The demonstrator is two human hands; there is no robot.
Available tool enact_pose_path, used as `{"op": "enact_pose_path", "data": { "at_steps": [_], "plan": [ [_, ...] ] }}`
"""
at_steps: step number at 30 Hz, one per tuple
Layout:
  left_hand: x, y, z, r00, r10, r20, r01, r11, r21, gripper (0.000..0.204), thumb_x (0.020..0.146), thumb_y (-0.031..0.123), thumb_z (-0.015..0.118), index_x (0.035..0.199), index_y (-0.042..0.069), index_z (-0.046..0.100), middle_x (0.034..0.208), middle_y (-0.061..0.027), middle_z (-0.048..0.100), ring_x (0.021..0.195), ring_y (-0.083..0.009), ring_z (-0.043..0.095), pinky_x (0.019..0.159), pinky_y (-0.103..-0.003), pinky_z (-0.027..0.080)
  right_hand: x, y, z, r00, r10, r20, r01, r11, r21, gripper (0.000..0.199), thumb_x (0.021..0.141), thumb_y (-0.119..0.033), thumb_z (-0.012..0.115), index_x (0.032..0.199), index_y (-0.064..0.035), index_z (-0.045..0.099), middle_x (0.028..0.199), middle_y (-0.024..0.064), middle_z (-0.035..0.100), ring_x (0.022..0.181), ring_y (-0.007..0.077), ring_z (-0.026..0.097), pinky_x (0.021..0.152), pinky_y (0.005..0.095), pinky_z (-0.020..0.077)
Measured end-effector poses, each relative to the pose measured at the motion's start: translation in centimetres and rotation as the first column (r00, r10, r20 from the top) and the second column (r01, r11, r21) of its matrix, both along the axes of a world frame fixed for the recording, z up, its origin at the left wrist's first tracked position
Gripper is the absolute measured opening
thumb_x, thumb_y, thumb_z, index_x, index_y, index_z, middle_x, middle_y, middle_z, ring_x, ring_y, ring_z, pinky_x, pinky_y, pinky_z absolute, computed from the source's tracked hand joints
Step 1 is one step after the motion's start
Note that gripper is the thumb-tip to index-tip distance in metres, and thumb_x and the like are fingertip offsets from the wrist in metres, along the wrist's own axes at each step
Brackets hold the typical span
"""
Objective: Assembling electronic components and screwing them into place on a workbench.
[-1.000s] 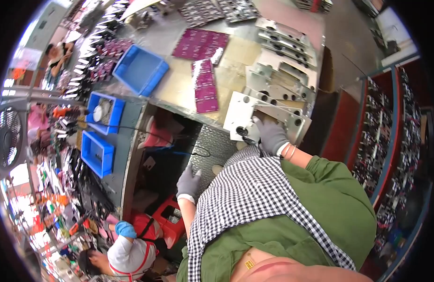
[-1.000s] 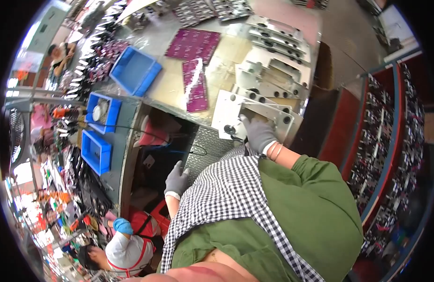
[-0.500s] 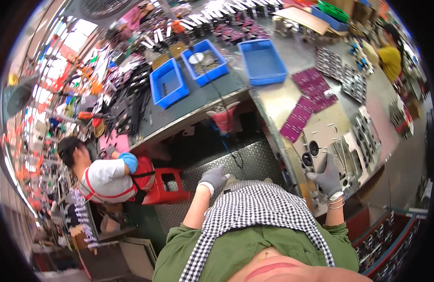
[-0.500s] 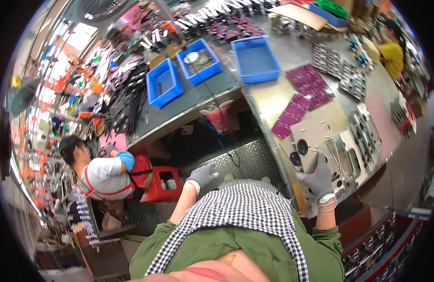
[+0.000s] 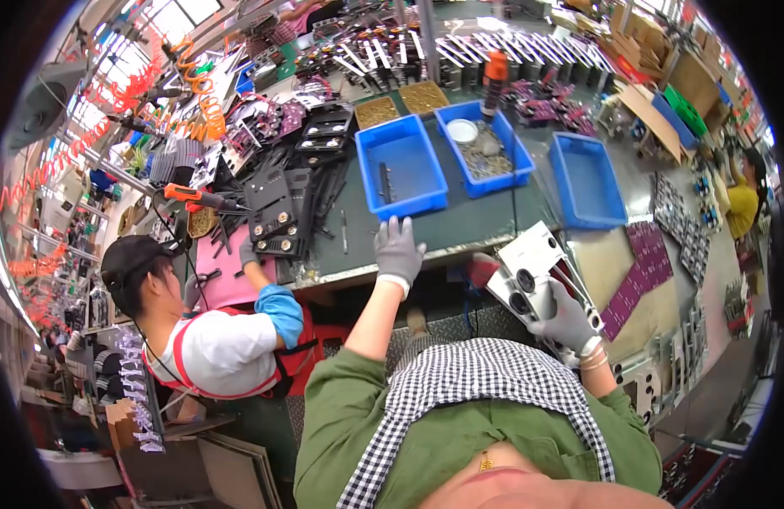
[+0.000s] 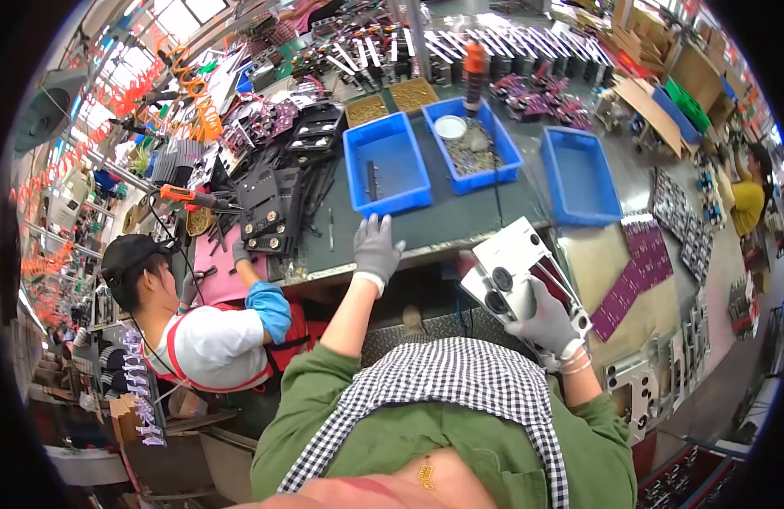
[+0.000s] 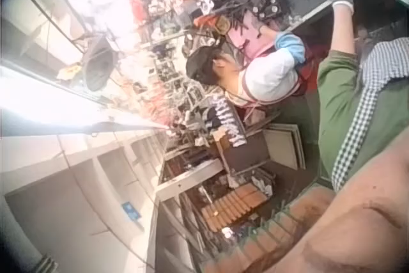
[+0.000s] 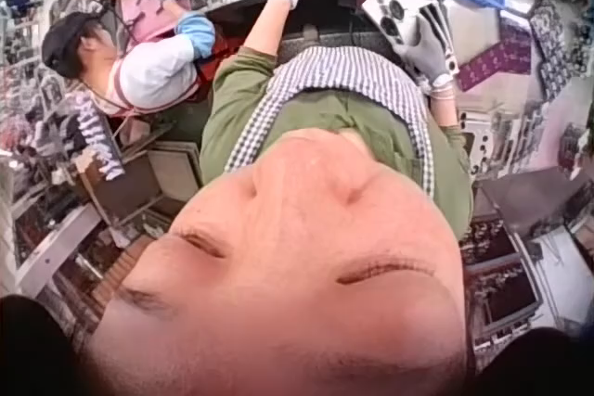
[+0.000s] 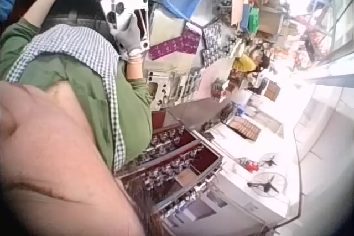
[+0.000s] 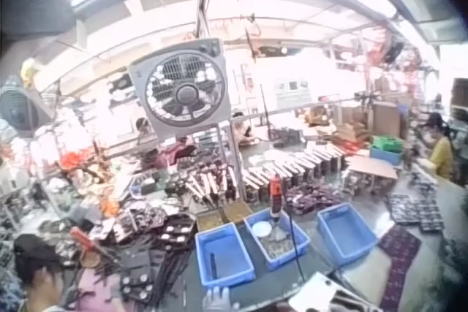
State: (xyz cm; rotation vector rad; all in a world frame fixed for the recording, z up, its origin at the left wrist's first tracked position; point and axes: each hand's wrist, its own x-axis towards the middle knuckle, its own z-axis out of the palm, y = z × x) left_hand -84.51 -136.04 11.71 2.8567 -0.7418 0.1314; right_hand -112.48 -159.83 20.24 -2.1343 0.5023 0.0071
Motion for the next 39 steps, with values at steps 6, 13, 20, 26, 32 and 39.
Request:
{"op": "enact_pose_path", "data": {
  "at_steps": [6,13,20,26,32,39],
  "plan": [
    [12.2,1.0,-2.0,0.993,-0.117,-0.017,0.118,0.978,0.173,0.056,0.087,0.042,0.063,0.136,0.016,0.054,0.134,-0.0151,0.055,0.140,-0.0411,0.032,0.117,-0.055,0.018,16.1,5.3,3.0,0.987,0.143,0.077,-0.142,0.990,-0.013,0.094,0.063,-0.027,0.085,0.140,-0.0011,0.039,0.115,0.0253,0.062,0.106,0.0335,0.065,0.090,0.0373,0.0507],
    [11.5,5.9,-4.2,0.975,-0.218,-0.041,0.219,0.975,0.026,0.016,0.084,0.030,0.066,0.088,0.014,0.066,0.094,-0.0136,0.066,0.129,-0.0420,0.044,0.116,-0.057,0.017,36.4,6.8,2.6,0.856,0.516,0.027,-0.470,0.799,-0.375,0.088,0.064,-0.033,0.080,0.140,-0.0094,0.042,0.114,0.0216,0.062,0.106,0.0377,0.062,0.090,0.0436,0.0495],
    [8.9,6.2,-2.8,0.980,-0.197,-0.034,0.198,0.980,0.028,0.021,0.080,0.031,0.070,0.084,0.010,0.068,0.095,-0.0157,0.066,0.129,-0.0463,0.042,0.114,-0.060,0.021,51.7,8.1,-1.7,0.676,0.719,-0.162,-0.680,0.523,-0.514,0.085,0.062,-0.028,0.079,0.138,-0.0106,0.045,0.112,0.0187,0.065,0.105,0.0361,0.063,0.090,0.0435,0.0500],
    [8.9,6.8,1.9,0.973,-0.183,-0.139,0.158,0.971,-0.178,0.028,0.077,0.025,0.073,0.098,0.007,0.067,0.101,-0.0171,0.065,0.122,-0.0421,0.049,0.109,-0.053,0.031,53.6,7.5,-3.5,0.687,0.667,-0.288,-0.708,0.523,-0.474,0.073,0.068,-0.032,0.078,0.129,-0.0062,0.051,0.112,0.0184,0.065,0.106,0.0356,0.063,0.091,0.0438,0.0485],
    [18.5,10.0,9.4,0.949,0.184,0.257,0.037,0.744,-0.667,0.032,0.084,0.021,0.067,0.113,0.006,0.061,0.107,-0.0165,0.063,0.103,-0.0356,0.059,0.093,-0.045,0.044,43.9,8.3,-0.1,0.736,0.657,-0.162,-0.573,0.477,-0.666,0.074,0.067,-0.029,0.077,0.134,-0.0123,0.050,0.111,0.0146,0.062,0.105,0.0324,0.060,0.093,0.0430,0.0446],
    [27.8,-2.3,6.4,0.931,-0.365,0.023,0.363,0.912,-0.193,0.039,0.091,0.034,0.062,0.122,0.011,0.062,0.114,-0.0151,0.064,0.109,-0.0343,0.059,0.094,-0.044,0.046,34.9,12.7,-2.9,0.709,0.646,-0.282,-0.682,0.525,-0.509,0.078,0.069,-0.022,0.077,0.141,-0.0124,0.045,0.117,0.0121,0.059,0.114,0.0326,0.057,0.111,0.0505,0.0313]
  ]
}}
